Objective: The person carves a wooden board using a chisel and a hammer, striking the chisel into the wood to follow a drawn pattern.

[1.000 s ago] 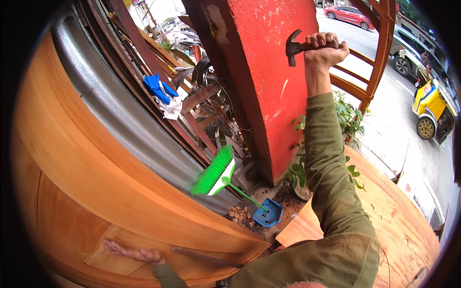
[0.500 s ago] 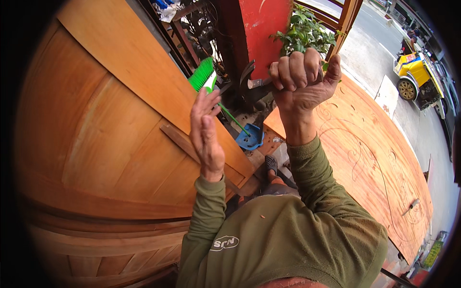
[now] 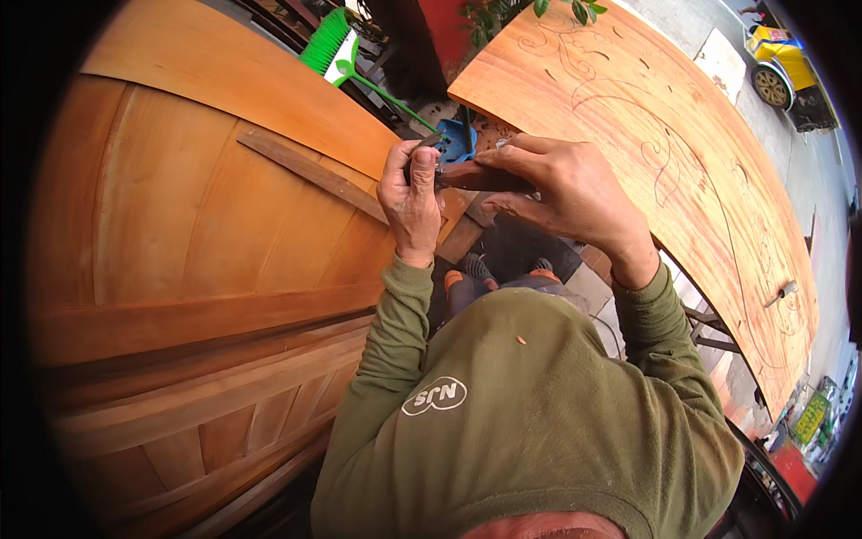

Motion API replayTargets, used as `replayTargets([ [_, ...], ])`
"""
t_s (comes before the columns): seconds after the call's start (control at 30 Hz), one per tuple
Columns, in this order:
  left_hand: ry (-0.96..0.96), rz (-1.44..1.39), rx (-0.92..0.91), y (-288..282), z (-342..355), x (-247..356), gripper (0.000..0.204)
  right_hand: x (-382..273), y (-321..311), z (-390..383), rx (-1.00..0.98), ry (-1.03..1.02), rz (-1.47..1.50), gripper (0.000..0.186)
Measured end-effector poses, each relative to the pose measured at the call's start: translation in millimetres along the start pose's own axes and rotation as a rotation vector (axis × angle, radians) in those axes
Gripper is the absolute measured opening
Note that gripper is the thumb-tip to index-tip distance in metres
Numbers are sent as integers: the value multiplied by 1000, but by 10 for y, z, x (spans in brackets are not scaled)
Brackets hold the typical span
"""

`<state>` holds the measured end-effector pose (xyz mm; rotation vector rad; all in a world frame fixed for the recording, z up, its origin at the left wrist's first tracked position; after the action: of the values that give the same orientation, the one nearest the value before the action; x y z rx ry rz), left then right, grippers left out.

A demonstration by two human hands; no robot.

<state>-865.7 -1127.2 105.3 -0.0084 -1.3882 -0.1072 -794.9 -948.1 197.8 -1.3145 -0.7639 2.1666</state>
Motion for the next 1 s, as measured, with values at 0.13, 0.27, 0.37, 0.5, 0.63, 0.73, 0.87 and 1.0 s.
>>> replayTargets([
  [0.13,-39,110,-119,410,-245,-155,33,334,232,-400,-56,-54,-214,37],
  [0.27,-65,219,-179,718,-522,-349,32,658,157,-853,-86,-12,-106,31],
  [0.37,-86,252,-183,897,-668,-461,31,807,20,-1069,-15,-53,-72,30],
  [0.5,-13,287,-156,1188,-689,-359,31,913,-77,-1259,122,19,-132,32],
  [0.63,-1,338,-183,1331,-698,-327,31,1009,-204,-1337,55,39,-113,36],
  [0.73,22,306,-198,1456,-687,-278,32,1083,-323,-1369,85,27,31,44],
  [0.87,-164,160,-144,1557,-695,-401,36,1139,-562,-1358,226,70,254,40],
  [1.0,-89,166,-175,1671,-692,-399,37,1222,-593,-1400,192,72,245,35],
])
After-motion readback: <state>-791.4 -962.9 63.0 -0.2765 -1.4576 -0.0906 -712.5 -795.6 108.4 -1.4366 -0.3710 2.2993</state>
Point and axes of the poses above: each hand's wrist, its own z-axis towards the middle knuckle, its own y-axis out of the palm, x = y × z, the point moved 7 cm from there along z, towards the middle knuckle, and after that the axes turned 2 degrees about x, right-handed, at the moved point
